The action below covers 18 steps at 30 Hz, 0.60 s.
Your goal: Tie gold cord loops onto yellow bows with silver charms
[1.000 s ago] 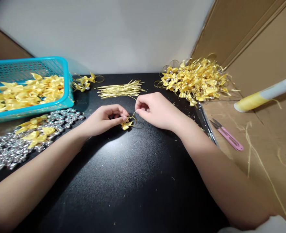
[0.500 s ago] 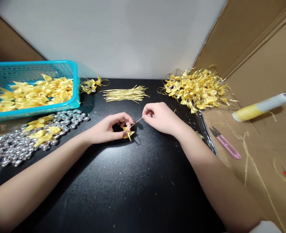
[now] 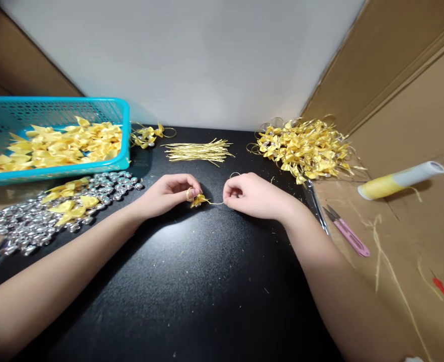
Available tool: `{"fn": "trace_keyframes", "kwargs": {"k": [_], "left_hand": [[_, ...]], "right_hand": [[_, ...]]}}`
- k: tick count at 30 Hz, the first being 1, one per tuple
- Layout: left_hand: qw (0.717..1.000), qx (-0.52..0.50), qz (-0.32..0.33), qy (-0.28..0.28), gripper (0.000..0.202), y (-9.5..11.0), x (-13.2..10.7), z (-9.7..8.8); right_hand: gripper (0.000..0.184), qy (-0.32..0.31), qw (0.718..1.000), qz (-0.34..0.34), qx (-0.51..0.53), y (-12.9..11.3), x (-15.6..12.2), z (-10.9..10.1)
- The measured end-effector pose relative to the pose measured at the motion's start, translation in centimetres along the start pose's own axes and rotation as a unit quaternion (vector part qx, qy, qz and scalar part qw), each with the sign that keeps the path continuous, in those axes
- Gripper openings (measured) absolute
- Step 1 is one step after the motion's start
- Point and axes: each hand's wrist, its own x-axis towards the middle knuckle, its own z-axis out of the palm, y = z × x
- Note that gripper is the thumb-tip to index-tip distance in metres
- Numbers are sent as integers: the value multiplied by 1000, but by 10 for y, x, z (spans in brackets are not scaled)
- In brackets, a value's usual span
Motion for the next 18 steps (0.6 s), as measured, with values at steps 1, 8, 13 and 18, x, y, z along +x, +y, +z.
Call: {"fn": "trace_keyframes", "kwargs": {"k": [1, 8, 13, 18], "left_hand": [[1000, -8, -9, 4, 11, 0, 0, 0], [1000, -7, -29, 7, 9, 2, 0, 2], [999, 27, -27, -23, 14, 4, -3, 2], [995, 94, -7, -30, 17, 7, -6, 4]], "right_hand": [[9, -12, 1000, 5, -5, 0, -1, 0], [10, -25, 999, 14, -26, 2, -2, -2], [10, 83, 996, -19, -5, 6, 1, 0], [9, 105, 992, -54, 39, 4, -2, -4]]}}
